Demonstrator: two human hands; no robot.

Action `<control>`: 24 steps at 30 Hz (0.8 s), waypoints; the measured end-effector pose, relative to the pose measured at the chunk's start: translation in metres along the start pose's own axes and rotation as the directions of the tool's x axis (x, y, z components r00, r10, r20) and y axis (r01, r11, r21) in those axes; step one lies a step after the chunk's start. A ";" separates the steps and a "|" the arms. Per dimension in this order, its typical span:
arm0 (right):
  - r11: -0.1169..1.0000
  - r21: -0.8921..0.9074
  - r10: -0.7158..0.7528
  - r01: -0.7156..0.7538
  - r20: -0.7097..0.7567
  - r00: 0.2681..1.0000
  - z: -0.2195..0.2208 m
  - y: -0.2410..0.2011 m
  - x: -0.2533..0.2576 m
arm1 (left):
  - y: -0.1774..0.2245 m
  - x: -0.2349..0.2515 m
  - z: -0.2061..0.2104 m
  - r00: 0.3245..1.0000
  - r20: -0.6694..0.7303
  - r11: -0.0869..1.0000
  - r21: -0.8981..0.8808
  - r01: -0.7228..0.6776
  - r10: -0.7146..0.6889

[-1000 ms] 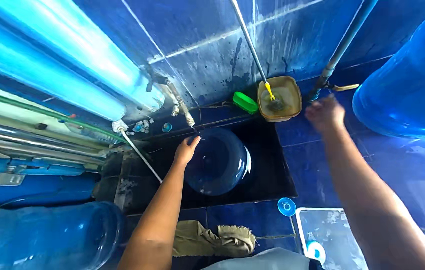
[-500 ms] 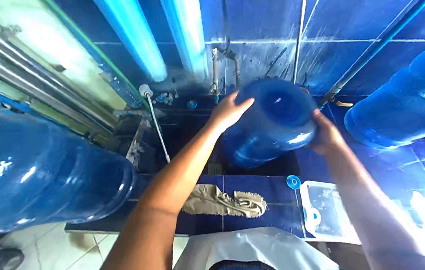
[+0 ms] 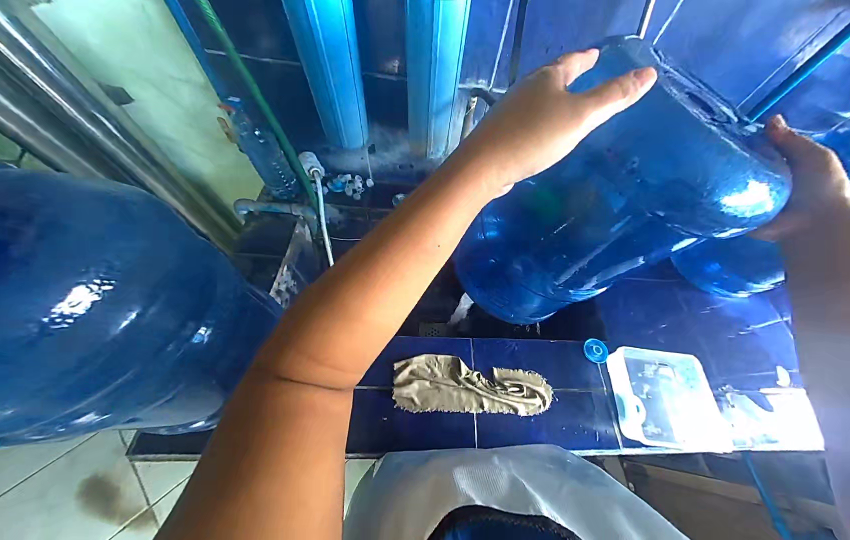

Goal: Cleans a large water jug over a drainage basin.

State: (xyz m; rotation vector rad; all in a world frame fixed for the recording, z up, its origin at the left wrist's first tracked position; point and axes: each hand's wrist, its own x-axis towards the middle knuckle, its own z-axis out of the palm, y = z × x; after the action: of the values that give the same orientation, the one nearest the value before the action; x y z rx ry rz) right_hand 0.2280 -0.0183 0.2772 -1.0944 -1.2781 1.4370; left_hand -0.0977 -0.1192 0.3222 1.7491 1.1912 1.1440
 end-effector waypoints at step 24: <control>0.988 0.037 0.143 -0.149 0.123 0.982 -0.065 0.045 0.075 | -0.051 0.051 0.073 0.965 -0.129 0.969 0.067 0.240 -0.230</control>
State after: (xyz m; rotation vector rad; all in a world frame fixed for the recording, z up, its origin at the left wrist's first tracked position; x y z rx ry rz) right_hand 0.2732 0.0655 0.2235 -1.1033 -1.2626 1.6561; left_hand -0.0359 -0.0606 0.2653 1.5650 1.4941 1.0829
